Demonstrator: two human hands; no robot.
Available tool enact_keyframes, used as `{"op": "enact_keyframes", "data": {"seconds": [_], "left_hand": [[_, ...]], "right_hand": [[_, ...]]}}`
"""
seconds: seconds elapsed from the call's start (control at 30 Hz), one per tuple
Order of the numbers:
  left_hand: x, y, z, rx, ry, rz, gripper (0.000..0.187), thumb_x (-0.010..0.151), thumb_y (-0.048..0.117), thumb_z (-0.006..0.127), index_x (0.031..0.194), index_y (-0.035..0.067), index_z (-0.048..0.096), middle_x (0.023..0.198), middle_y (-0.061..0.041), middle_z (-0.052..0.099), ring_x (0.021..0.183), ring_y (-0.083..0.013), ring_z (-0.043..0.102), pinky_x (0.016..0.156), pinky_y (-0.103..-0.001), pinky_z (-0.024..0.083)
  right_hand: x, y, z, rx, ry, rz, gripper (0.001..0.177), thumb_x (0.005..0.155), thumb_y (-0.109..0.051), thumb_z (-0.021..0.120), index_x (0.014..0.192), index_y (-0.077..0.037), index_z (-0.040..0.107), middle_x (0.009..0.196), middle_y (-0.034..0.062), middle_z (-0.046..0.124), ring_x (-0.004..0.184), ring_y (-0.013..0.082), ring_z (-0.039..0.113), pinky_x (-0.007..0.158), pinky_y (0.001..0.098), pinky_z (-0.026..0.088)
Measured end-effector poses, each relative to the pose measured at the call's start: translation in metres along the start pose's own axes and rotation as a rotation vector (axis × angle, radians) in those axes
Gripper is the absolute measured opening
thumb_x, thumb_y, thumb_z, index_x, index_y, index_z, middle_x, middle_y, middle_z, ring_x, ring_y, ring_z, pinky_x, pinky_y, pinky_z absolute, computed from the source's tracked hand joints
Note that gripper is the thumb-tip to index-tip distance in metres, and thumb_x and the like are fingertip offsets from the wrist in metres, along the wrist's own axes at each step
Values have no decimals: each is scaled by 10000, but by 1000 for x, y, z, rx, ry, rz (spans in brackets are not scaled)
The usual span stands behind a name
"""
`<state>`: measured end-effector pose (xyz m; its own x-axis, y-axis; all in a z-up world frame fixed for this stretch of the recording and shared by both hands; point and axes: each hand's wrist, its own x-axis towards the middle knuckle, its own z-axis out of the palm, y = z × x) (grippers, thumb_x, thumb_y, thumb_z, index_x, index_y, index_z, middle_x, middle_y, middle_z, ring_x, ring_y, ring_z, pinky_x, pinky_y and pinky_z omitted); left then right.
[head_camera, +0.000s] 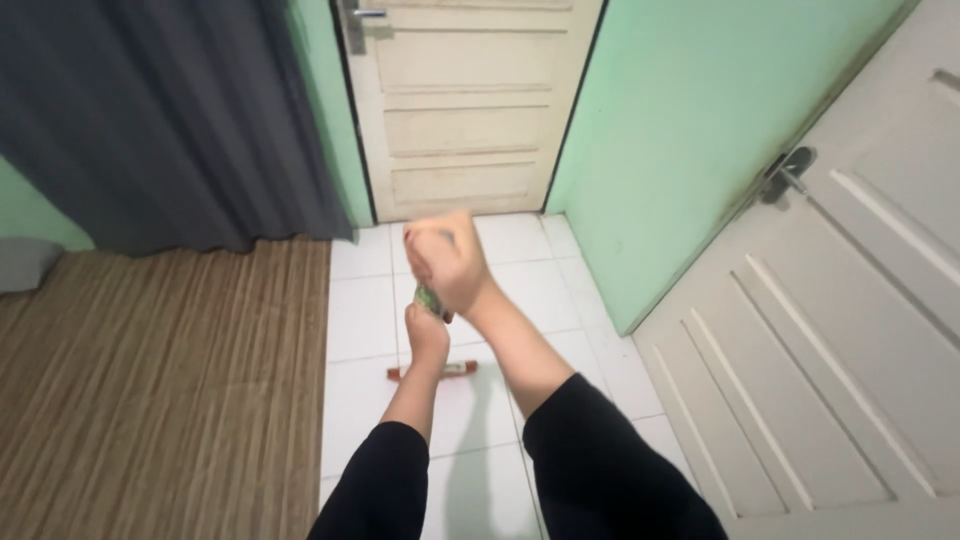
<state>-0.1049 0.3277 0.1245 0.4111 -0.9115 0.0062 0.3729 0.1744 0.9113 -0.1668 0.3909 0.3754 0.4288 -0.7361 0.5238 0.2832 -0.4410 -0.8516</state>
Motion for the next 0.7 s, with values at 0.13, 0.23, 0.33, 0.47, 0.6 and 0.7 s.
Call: {"op": "enact_keyframes", "data": {"seconds": [0.13, 0.23, 0.33, 0.47, 0.6, 0.7], "left_hand": [[67, -87, -9, 567, -45, 438, 307, 959, 171, 426, 812, -34, 602, 730, -206, 670, 666, -288, 627, 637, -443, 465], [92, -110, -11, 591, -216, 176, 333, 995, 178, 431, 899, -56, 648, 862, -269, 709, 804, -348, 681, 747, -484, 495], [95, -132, -7, 878, -291, 123, 352, 995, 197, 440, 977, -64, 676, 956, -310, 697, 917, -396, 655, 810, -480, 501], [60, -112, 5, 669, -188, -28, 479, 1043, 309, 354, 1018, -56, 663, 938, -280, 688, 891, -382, 637, 831, -491, 481], [26, -54, 38, 542, -145, -147, 549, 1037, 427, 367, 922, -24, 658, 805, -211, 655, 806, -338, 571, 764, -470, 452], [8, -60, 48, 315, -203, -9, 641, 1046, 409, 261, 701, -13, 599, 674, -128, 644, 702, -244, 617, 695, -372, 475]], "right_hand": [[-2, 34, -31, -184, 28, -108, 316, 881, -118, 466, 588, 0, 449, 523, 36, 439, 502, 91, 393, 460, 284, 310], [-4, 57, -53, -255, 51, -96, 289, 854, -118, 466, 595, 12, 456, 519, 46, 437, 507, 97, 403, 472, 292, 334], [-9, 63, -73, -259, 28, -2, 289, 835, -121, 448, 576, 8, 458, 515, 53, 454, 507, 106, 418, 486, 289, 360], [-16, 57, -86, -170, -80, 97, 320, 838, -140, 425, 540, -21, 435, 512, 50, 453, 500, 115, 420, 487, 281, 364], [-5, 49, -97, -137, -111, 79, 406, 882, -192, 407, 501, -53, 418, 482, 43, 428, 449, 116, 379, 441, 287, 333], [4, 26, -103, -72, -115, 136, 450, 909, -240, 403, 493, -71, 420, 458, 41, 417, 399, 129, 367, 401, 290, 313]]}}
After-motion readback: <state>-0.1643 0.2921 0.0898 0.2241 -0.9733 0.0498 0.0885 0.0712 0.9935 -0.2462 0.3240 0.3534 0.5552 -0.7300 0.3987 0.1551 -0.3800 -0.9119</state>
